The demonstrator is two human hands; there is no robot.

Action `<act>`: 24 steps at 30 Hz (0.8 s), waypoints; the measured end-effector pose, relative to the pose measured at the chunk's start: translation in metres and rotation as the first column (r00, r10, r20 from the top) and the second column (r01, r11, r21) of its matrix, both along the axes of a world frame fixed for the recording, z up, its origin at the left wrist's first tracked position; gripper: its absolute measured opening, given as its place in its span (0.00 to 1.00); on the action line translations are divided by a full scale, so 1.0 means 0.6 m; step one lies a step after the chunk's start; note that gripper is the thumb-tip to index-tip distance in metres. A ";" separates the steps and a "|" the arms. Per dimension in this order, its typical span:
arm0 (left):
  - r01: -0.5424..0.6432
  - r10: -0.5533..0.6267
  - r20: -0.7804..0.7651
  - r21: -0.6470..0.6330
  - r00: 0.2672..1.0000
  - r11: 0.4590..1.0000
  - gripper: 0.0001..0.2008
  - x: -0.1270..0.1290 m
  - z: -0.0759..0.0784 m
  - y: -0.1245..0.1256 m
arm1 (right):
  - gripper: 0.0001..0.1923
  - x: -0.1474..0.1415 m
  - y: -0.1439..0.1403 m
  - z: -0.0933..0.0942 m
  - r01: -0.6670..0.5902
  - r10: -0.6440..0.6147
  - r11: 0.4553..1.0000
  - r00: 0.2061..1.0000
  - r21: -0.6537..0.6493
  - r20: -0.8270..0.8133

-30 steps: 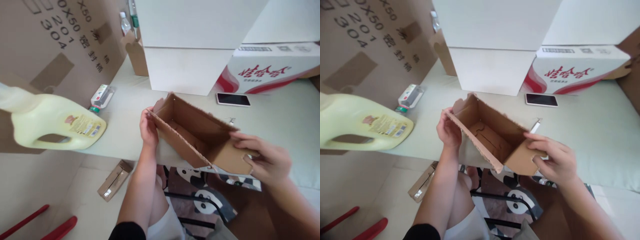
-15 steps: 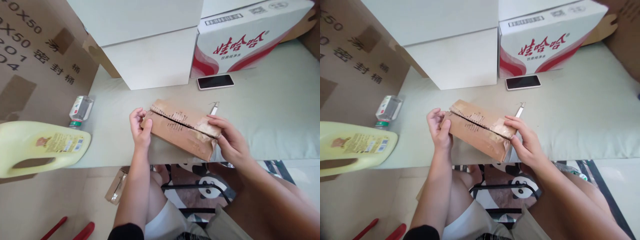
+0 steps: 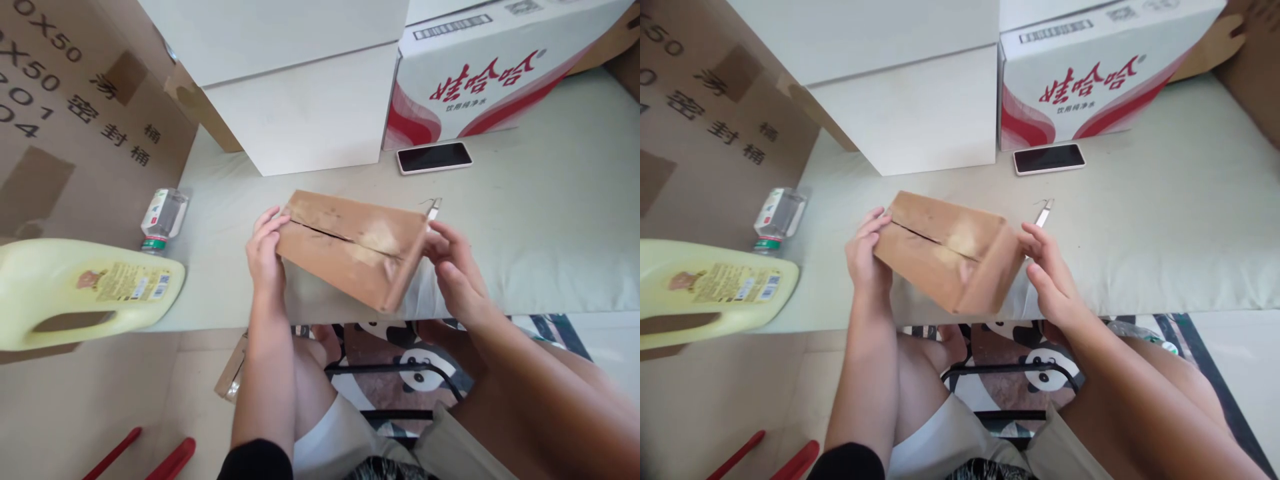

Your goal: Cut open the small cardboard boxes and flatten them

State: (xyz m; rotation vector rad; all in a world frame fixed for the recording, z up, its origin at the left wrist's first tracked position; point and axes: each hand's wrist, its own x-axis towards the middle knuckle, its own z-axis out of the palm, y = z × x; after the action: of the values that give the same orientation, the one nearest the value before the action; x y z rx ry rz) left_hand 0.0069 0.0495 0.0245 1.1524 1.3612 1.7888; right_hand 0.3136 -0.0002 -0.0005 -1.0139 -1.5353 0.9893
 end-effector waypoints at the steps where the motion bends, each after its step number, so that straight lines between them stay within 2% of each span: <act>1: -0.038 0.039 0.091 -0.018 0.995 0.999 0.10 -0.007 -0.002 0.004 | 0.25 0.000 0.002 -0.001 -0.013 0.015 0.999 1.000 -0.052 0.025; 3: -0.088 0.106 0.270 -0.078 0.957 0.993 0.11 -0.016 -0.005 0.010 | 0.22 0.000 0.005 0.001 -0.071 0.083 0.991 0.992 -0.115 0.100; 6: -0.038 0.111 0.400 -0.186 0.910 0.982 0.09 -0.015 -0.010 0.013 | 0.24 -0.006 0.005 0.014 -0.210 0.211 0.977 0.959 -0.024 0.187; 8: 0.091 0.043 0.440 -0.278 0.897 0.956 0.09 -0.008 -0.015 0.010 | 0.29 -0.012 0.002 0.024 -0.275 0.248 0.958 0.939 0.086 0.240; 10: 0.299 -0.086 0.490 -0.374 0.867 0.878 0.16 0.002 -0.021 0.003 | 0.32 -0.016 -0.001 0.033 -0.293 0.242 0.944 0.928 0.151 0.284; 12: 0.523 -0.274 0.512 -0.440 0.814 0.730 0.26 0.010 -0.026 -0.008 | 0.33 -0.015 -0.005 0.041 -0.284 0.219 0.938 0.930 0.199 0.294; 14: 0.672 -0.489 0.461 -0.519 0.740 0.528 0.35 0.016 -0.027 -0.017 | 0.32 -0.009 -0.007 0.047 -0.254 0.185 0.936 0.944 0.244 0.272; 16: 0.709 -0.698 0.366 -0.643 0.616 0.288 0.39 0.020 -0.027 -0.023 | 0.28 -0.001 -0.008 0.052 -0.179 0.121 0.950 0.966 0.256 0.229; 17: 0.677 -0.777 0.300 -0.706 0.553 0.209 0.39 0.022 -0.027 -0.023 | 0.24 0.002 -0.008 0.053 -0.128 0.076 0.961 0.975 0.246 0.209; 18: 0.626 -0.825 0.214 -0.753 0.523 0.202 0.38 0.023 -0.028 -0.021 | 0.20 0.004 -0.007 0.053 -0.080 0.034 0.970 0.980 0.229 0.196; 19: 0.568 -0.830 0.101 -0.774 0.549 0.281 0.36 0.024 -0.029 -0.017 | 0.17 0.006 -0.007 0.052 -0.046 0.004 0.975 0.982 0.216 0.191; 20: 0.503 -0.776 -0.029 -0.746 0.631 0.437 0.33 0.026 -0.032 -0.012 | 0.15 0.006 -0.006 0.050 -0.032 -0.008 0.978 0.982 0.204 0.191; 21: 0.421 -0.653 -0.151 -0.652 0.742 0.630 0.32 0.027 -0.035 -0.007 | 0.13 0.004 -0.005 0.048 -0.038 -0.001 0.980 0.981 0.194 0.194; 22: 0.324 -0.487 -0.233 -0.504 0.842 0.801 0.32 0.029 -0.038 -0.002 | 0.13 0.003 -0.004 0.045 -0.063 0.025 0.981 0.979 0.184 0.200; 23: 0.234 -0.333 -0.273 -0.336 0.903 0.912 0.33 0.030 -0.042 0.002 | 0.13 0.000 -0.004 0.042 -0.098 0.061 0.980 0.976 0.172 0.208; 24: 0.177 -0.226 -0.298 -0.182 0.927 0.967 0.35 0.032 -0.045 0.006 | 0.14 -0.002 -0.004 0.040 -0.134 0.097 0.977 0.972 0.163 0.215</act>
State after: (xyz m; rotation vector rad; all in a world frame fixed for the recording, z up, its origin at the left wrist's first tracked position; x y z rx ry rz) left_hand 0.0259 0.0529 -0.0023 1.4834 1.4686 1.3699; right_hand 0.3125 -0.0027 0.0234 -0.9314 -1.8375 0.8291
